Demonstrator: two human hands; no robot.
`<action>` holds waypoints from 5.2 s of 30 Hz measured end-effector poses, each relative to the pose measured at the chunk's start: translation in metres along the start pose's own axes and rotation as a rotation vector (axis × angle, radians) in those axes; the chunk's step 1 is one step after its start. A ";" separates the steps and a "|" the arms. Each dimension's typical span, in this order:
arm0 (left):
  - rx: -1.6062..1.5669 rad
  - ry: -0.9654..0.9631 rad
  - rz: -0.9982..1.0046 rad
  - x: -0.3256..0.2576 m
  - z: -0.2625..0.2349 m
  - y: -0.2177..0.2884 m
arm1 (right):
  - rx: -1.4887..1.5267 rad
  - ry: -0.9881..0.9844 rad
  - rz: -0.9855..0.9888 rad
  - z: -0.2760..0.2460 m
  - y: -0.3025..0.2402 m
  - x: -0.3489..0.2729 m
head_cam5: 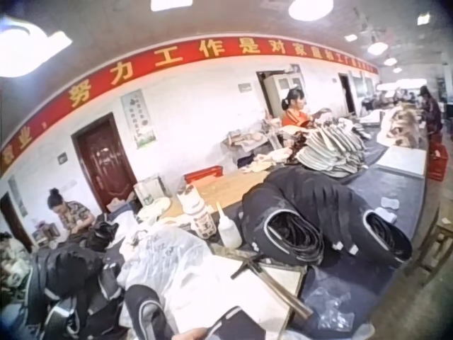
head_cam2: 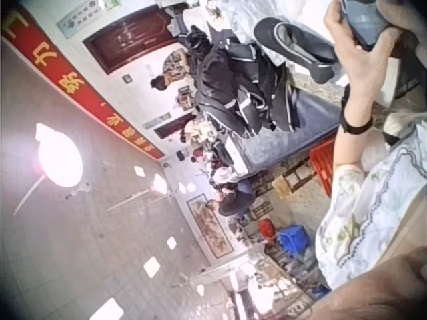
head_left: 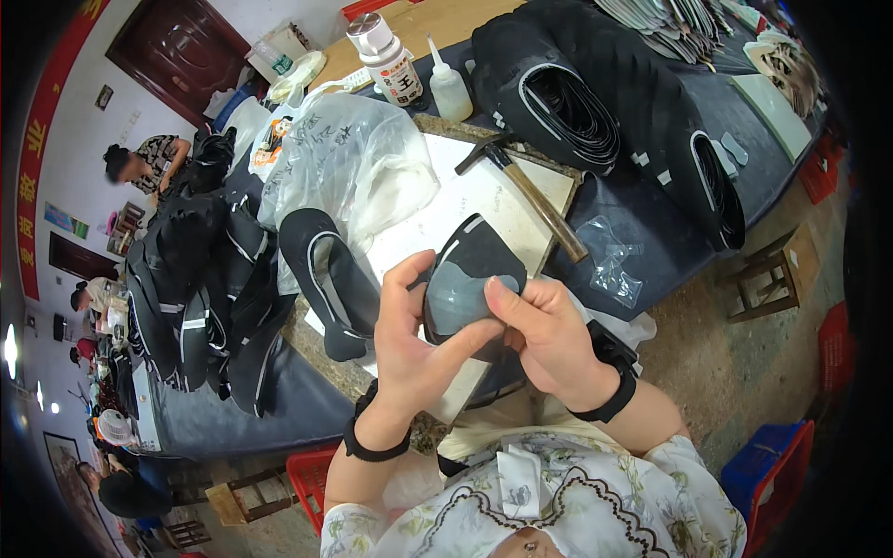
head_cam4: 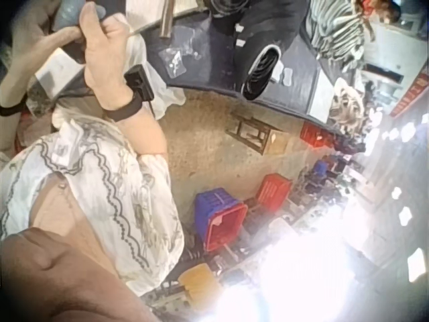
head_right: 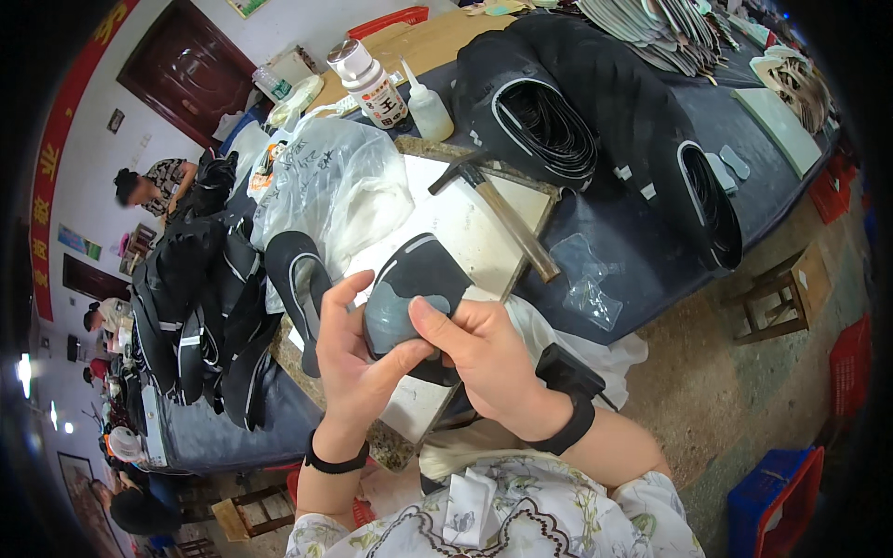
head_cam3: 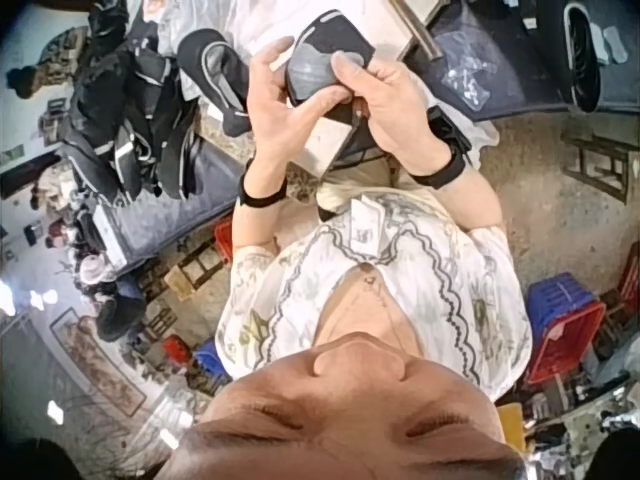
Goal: Applying adhesive patches and tape to the interior heel and sides of shoe uppers in a workshop.
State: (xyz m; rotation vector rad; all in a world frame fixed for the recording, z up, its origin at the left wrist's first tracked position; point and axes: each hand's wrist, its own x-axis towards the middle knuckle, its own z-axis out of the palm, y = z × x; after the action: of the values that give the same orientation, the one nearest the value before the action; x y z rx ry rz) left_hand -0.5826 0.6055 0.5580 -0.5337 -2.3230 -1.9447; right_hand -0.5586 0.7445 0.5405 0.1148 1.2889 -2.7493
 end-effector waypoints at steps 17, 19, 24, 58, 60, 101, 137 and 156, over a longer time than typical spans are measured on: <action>-0.705 0.076 -0.326 -0.010 0.015 0.004 | -0.187 -0.217 -0.138 -0.027 0.013 -0.014; -0.757 0.077 -0.359 -0.011 0.017 0.005 | -0.081 -0.235 -0.130 -0.025 0.012 -0.016; -0.527 0.061 -0.120 -0.014 0.018 -0.006 | -0.001 -0.130 -0.162 -0.011 0.007 -0.013; -0.088 0.094 -0.047 -0.027 0.014 -0.004 | 0.318 -0.160 0.043 -0.029 0.026 -0.022; 0.298 0.113 0.170 -0.044 0.013 -0.007 | 0.201 -0.234 0.044 -0.028 0.029 -0.024; 1.139 -0.323 0.277 -0.108 -0.099 -0.012 | -1.961 -0.690 -0.773 0.143 0.103 0.152; 1.063 -0.204 0.051 -0.047 -0.138 -0.040 | -1.546 -0.607 -0.690 0.147 0.079 0.190; 0.647 -0.170 0.349 0.015 -0.042 -0.030 | -1.899 0.131 -0.756 -0.175 -0.100 0.078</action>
State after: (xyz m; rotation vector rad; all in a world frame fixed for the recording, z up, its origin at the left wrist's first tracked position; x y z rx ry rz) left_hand -0.6129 0.5641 0.5425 -0.9641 -2.5407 -0.9564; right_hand -0.6443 0.9379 0.4962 -0.3978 3.5846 -0.5598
